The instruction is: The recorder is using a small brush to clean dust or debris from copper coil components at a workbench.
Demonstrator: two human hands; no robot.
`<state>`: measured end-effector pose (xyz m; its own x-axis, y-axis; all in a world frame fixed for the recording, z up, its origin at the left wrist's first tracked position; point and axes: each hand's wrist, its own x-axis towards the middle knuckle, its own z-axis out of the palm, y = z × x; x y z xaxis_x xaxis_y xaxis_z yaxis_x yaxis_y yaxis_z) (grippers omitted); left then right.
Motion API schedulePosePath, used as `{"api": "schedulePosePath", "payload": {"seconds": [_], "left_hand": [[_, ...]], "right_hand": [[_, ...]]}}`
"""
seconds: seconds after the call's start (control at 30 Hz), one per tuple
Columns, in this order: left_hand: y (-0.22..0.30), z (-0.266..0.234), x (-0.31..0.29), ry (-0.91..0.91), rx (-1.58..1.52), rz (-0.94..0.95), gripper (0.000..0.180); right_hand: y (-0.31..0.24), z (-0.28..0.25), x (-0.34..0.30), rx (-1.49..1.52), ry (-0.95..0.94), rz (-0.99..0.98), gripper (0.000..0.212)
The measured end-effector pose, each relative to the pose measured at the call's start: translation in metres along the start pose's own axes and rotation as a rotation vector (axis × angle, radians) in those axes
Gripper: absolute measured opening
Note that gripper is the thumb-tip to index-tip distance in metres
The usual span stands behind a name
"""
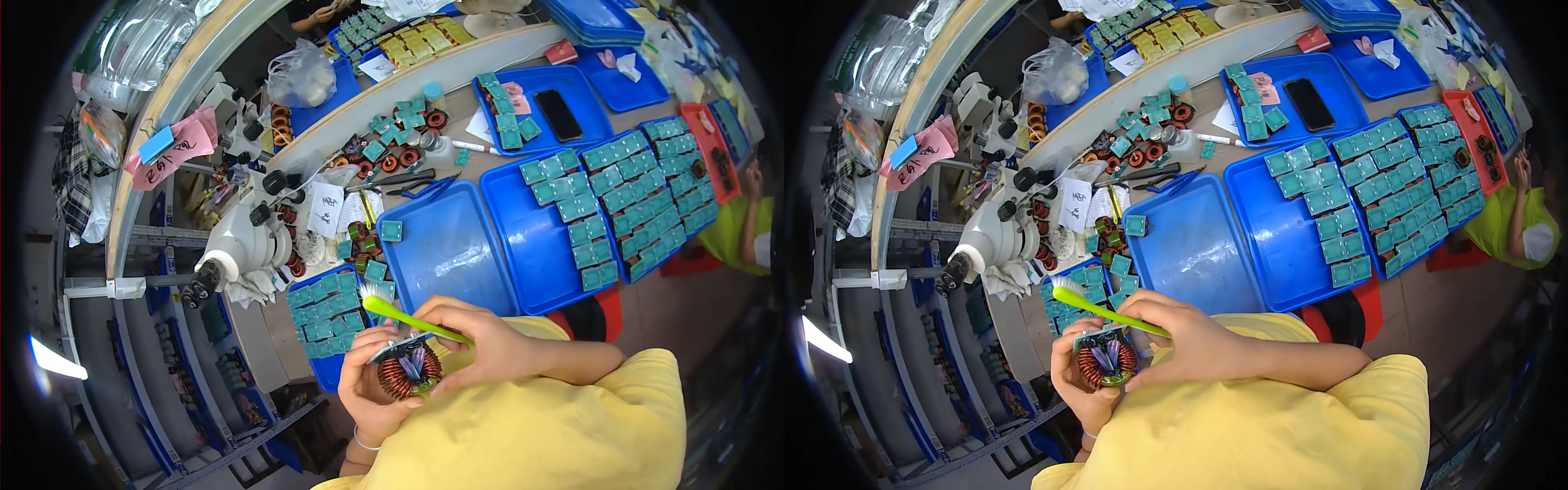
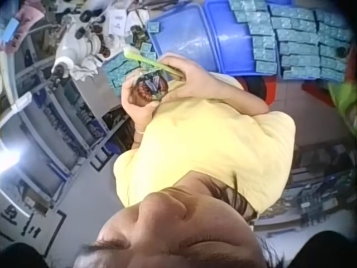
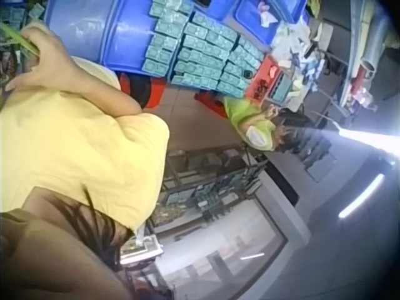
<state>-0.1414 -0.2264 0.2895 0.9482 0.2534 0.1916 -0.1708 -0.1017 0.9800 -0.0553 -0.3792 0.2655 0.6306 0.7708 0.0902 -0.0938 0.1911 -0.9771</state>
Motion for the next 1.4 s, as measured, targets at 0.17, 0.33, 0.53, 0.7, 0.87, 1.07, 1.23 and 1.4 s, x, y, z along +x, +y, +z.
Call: {"api": "schedulePosePath", "payload": {"seconds": [0.17,0.33,0.53,0.7,0.87,1.07,1.23,1.4], "left_hand": [[0.003,-0.001,0.001,-0.045,0.009,0.015,0.066],[0.006,-0.002,-0.001,-0.062,0.022,0.023,0.068],[0.004,-0.005,-0.003,-0.093,-0.004,0.022,0.068],[0.007,-0.005,-0.003,-0.117,-0.009,0.026,0.067],[0.007,-0.003,-0.004,-0.122,-0.025,0.034,0.066],[0.009,-0.001,-0.003,-0.125,-0.069,0.004,0.069],[0.007,-0.001,-0.001,-0.13,-0.086,0.006,0.072],[0.007,0.001,-0.001,-0.114,-0.116,-0.029,0.073]], "right_hand": [[-0.002,0.0,-0.004,0.007,0.007,-0.057,0.059],[-0.008,-0.001,-0.005,-0.042,0.01,-0.092,0.058],[-0.012,-0.001,-0.006,-0.072,0.013,-0.119,0.06],[-0.014,-0.002,-0.008,-0.09,0.021,-0.168,0.062],[-0.017,-0.003,-0.01,-0.113,0.033,-0.164,0.061],[-0.017,-0.003,-0.011,-0.141,0.055,-0.197,0.061],[-0.019,-0.004,-0.01,-0.141,0.049,-0.194,0.06],[-0.02,-0.005,-0.009,-0.138,0.052,-0.19,0.061]]}}
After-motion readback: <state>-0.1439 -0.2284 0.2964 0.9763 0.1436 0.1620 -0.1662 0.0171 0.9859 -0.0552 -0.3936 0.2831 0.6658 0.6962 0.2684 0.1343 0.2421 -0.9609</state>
